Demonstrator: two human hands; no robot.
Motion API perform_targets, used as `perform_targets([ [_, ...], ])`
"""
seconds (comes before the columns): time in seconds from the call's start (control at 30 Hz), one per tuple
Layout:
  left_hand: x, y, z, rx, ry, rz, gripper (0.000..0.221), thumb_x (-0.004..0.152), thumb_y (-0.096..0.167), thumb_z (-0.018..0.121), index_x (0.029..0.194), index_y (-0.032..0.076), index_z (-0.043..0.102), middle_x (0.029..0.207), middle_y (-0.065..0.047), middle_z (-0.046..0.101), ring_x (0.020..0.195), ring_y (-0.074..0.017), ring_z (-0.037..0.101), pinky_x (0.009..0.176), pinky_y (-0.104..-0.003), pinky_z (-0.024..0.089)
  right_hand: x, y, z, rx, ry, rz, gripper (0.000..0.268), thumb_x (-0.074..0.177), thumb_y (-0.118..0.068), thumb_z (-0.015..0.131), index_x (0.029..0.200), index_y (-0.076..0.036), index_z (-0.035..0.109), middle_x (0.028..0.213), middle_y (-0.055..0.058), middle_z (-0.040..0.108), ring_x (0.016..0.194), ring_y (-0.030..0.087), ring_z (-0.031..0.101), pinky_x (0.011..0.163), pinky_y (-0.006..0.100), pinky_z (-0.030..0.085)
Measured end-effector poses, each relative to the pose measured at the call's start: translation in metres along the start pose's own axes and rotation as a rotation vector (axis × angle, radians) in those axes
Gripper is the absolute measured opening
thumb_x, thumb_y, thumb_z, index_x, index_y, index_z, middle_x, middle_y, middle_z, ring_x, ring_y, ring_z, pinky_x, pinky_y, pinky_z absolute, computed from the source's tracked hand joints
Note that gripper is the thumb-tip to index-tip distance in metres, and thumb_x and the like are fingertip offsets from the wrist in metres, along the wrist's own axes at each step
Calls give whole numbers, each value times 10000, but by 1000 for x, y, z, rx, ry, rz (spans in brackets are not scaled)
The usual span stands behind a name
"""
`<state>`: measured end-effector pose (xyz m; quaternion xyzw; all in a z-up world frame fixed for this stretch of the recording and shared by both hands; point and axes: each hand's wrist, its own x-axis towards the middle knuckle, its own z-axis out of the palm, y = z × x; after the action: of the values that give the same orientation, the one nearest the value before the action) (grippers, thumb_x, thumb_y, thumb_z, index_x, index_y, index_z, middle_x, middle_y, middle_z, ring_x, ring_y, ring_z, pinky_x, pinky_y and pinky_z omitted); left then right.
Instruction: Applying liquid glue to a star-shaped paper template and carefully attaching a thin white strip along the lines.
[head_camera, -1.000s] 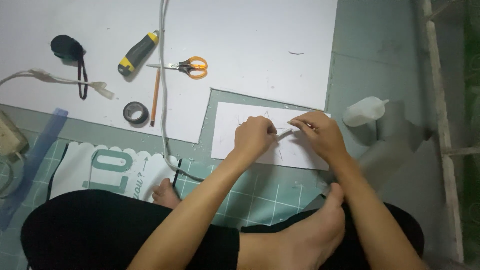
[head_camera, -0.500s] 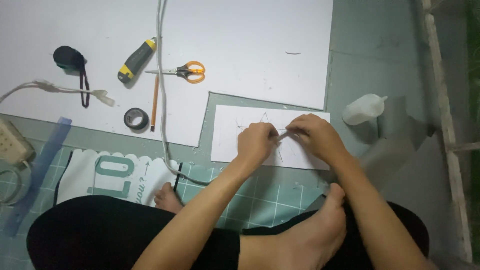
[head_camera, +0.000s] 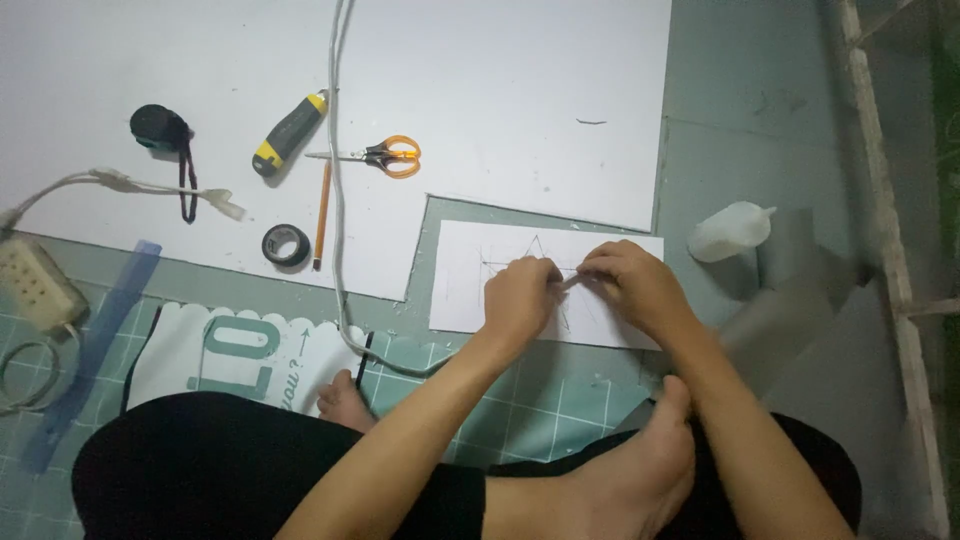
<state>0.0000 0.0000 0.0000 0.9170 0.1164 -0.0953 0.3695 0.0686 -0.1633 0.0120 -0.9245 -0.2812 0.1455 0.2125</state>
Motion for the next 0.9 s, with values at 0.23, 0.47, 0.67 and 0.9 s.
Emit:
perform_targets([
  [0.23,-4,1,-10,14,31,-42,137,871,1,716,982,40,788,831,-149,772,817,-353,781,769,-481,622,-3,-2,-3,-70,24,-33,185,913,-50,734,1059,-139,802,1101,8,781,1095,194,700,981,327,552],
  [0.47,-1,6,-9,60,23,-32,141,846,-34,726,961,20,788,814,-181,768,802,-371,779,740,-484,622,-1,-1,-1,-51,9,-8,174,900,-49,737,1039,-135,797,1065,29,779,1063,227,701,963,362,557],
  [0.67,-4,7,-13,-21,18,1,196,837,-44,737,1015,21,787,875,-180,781,857,-360,783,793,-495,622,-2,-7,-6,-61,19,-8,188,921,-36,706,1043,-144,799,1052,17,783,1028,208,704,941,339,560],
  [0.9,1,1,-2,7,86,71,173,859,-17,722,991,74,788,864,-114,778,840,-305,775,794,-456,616,-1,1,3,-25,34,-27,109,951,-101,705,1031,-110,779,1029,75,772,1013,270,703,912,398,573],
])
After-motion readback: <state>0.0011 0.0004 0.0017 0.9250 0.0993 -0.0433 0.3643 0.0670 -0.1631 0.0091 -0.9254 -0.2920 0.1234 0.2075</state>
